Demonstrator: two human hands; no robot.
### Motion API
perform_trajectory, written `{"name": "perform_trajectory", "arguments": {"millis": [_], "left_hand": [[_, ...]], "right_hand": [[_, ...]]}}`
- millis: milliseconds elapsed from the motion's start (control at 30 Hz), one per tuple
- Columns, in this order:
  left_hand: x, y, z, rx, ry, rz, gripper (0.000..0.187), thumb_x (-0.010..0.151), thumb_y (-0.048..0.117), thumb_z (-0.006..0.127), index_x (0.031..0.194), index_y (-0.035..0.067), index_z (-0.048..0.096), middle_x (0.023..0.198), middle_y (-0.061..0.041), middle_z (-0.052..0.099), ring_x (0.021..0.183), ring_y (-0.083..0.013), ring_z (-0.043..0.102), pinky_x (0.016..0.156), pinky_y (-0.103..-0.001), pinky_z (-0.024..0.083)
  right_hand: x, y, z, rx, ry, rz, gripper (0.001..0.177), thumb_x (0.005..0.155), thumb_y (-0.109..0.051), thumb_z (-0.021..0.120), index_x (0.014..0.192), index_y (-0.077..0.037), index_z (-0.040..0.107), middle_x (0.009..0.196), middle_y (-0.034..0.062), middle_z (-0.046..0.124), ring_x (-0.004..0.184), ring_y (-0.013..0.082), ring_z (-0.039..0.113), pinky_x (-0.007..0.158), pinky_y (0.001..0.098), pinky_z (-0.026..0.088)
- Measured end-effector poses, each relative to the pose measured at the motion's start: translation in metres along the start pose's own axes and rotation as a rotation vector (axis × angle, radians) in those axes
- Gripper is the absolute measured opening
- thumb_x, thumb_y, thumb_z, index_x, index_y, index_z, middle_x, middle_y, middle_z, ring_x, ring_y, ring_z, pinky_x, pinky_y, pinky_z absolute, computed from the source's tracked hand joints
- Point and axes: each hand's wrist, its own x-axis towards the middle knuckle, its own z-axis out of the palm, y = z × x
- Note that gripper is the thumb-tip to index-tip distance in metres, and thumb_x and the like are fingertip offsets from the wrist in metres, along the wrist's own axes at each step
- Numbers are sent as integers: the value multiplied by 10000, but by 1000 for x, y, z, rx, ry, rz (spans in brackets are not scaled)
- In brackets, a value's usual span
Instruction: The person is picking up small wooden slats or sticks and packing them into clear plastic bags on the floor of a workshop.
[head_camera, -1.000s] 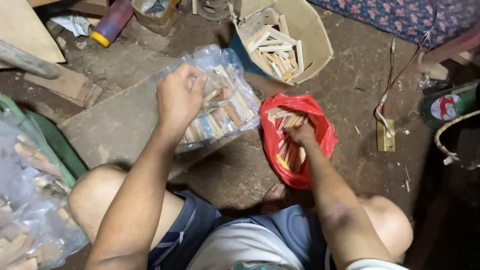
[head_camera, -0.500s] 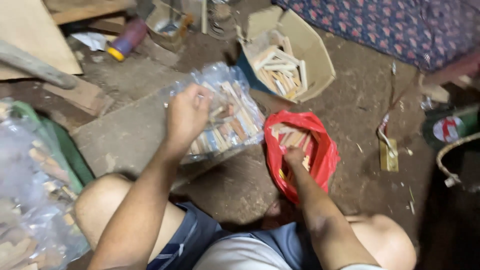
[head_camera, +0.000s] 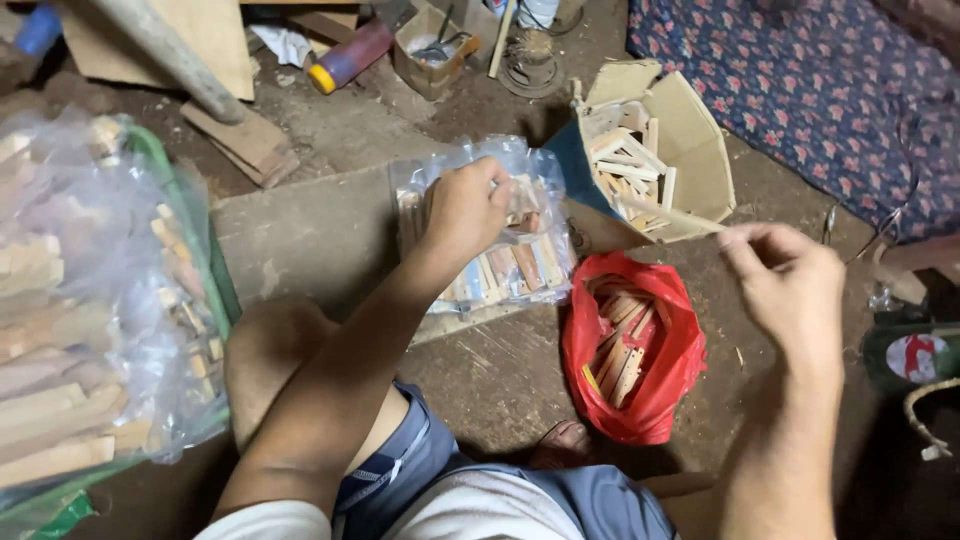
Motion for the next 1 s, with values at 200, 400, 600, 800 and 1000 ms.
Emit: {"name": "perform_trajectory", "arguments": {"millis": [200,400,600,800,1000], "left_hand": [[5,-15,10,-14,51,22,103,939,251,659,860,186,672,784,-106,742,746,-384,680,693,-505,503],[0,-20,25,-99,30,63,114,894,308,658,912,224,734,787,-111,763,904,-372,747,771,-484,594],[4,-29,30,-152,53,85,100,891,270,660,888,193,723,771,-125,758,879,-384,749,754,-502,598],[8,-13,13,34,-15,106,170,932,360,630,969,218,715,772,-136,746,859,-383,751,771,-504,591],[17,20,-1,-35,-27,31,156,952,312,619,963,202,729,656,-94,721,855,-387,746,755,-508,586]], "right_hand": [[-13,-123,-3,-114,-14,-580,213,1002,-245,752,1020,-33,760,974,92,741,778,209,641,709,358,495],[40,-125,113,-290,-238,-776,188,935,-273,692,1028,-141,788,1020,173,708,1079,468,659,854,561,571],[49,-106,156,-151,-326,-463,269,851,-206,733,1097,-312,761,785,44,770,887,298,751,799,456,607],[46,-89,158,20,-191,-416,233,841,-109,720,1016,-252,778,850,37,783,860,261,768,728,387,615],[76,-79,101,457,-53,-302,180,852,-79,776,1009,-161,805,881,134,787,883,260,766,800,396,598]]}}
